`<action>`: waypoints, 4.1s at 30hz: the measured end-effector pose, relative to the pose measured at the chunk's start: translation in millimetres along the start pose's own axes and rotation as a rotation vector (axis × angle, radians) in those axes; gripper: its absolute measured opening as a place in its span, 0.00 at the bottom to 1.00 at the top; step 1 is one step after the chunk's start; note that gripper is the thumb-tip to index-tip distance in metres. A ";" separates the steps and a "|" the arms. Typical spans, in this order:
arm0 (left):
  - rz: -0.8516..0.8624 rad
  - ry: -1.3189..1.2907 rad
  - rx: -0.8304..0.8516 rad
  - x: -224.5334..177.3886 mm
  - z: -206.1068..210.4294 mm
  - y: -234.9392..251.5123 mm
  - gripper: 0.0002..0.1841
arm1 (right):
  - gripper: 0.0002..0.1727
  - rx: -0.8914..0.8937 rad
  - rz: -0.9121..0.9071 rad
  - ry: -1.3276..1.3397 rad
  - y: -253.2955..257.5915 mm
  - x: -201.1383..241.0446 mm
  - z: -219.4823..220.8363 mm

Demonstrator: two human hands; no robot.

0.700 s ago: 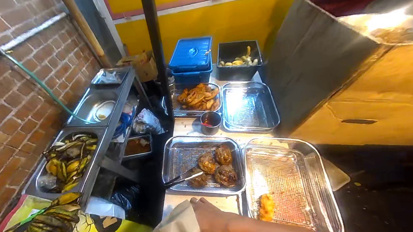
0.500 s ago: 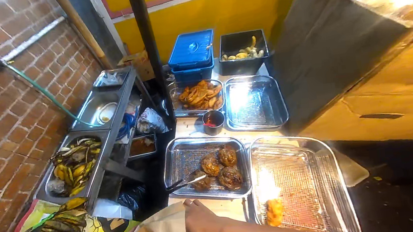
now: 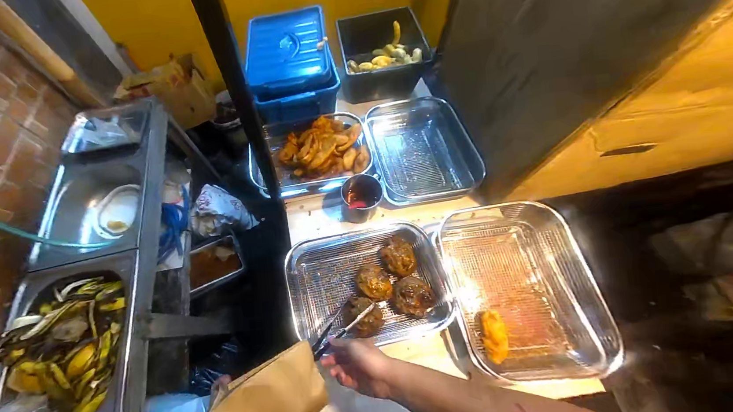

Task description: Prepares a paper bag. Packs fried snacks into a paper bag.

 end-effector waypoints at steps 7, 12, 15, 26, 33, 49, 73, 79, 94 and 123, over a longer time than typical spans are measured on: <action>-0.110 -0.064 0.295 -25.2 -3.9 75.5 0.28 | 0.18 -0.187 -0.220 -0.101 1.4 -3.3 17.1; -0.171 -0.031 0.303 -23.7 14.7 87.5 0.30 | 0.15 -0.140 -0.614 -0.389 -49.0 9.3 -8.2; -0.215 -0.123 0.405 -22.8 45.9 79.7 0.26 | 0.12 -0.080 -0.707 -0.227 -64.7 30.4 -0.7; -0.364 -0.101 0.278 13.2 115.9 32.1 0.33 | 0.18 -0.092 -0.834 -0.336 -69.6 68.7 -46.0; -0.350 -0.043 0.210 42.9 150.4 -6.2 0.31 | 0.20 -0.075 -0.780 -0.284 -96.3 70.7 -71.6; -0.251 -0.086 0.560 48.9 132.0 -34.5 0.26 | 0.31 -0.085 -0.866 -0.333 -138.3 86.6 -89.2; -0.412 -0.340 0.790 26.1 31.9 22.2 0.20 | 0.26 0.110 -0.541 -2.128 -77.1 71.2 -112.9; -0.427 -0.352 0.844 21.8 19.2 49.7 0.20 | 0.34 0.067 -0.423 -2.100 -65.0 90.1 -92.3; -0.402 -0.460 0.709 30.5 20.7 68.5 0.21 | 0.30 0.076 -0.313 -1.122 -31.5 89.1 -159.1; -0.345 -0.288 0.552 6.7 59.1 101.5 0.31 | 0.23 0.429 -0.622 -0.692 -113.6 168.9 -96.4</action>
Point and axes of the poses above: each hand's wrist, its own y-axis towards the middle knuckle, its own z-axis out of the palm, x = y × z, the point moved 4 cm from there along y, towards the middle knuckle, and after that the axes turned 12 degrees about -z, right-handed, at the moved point
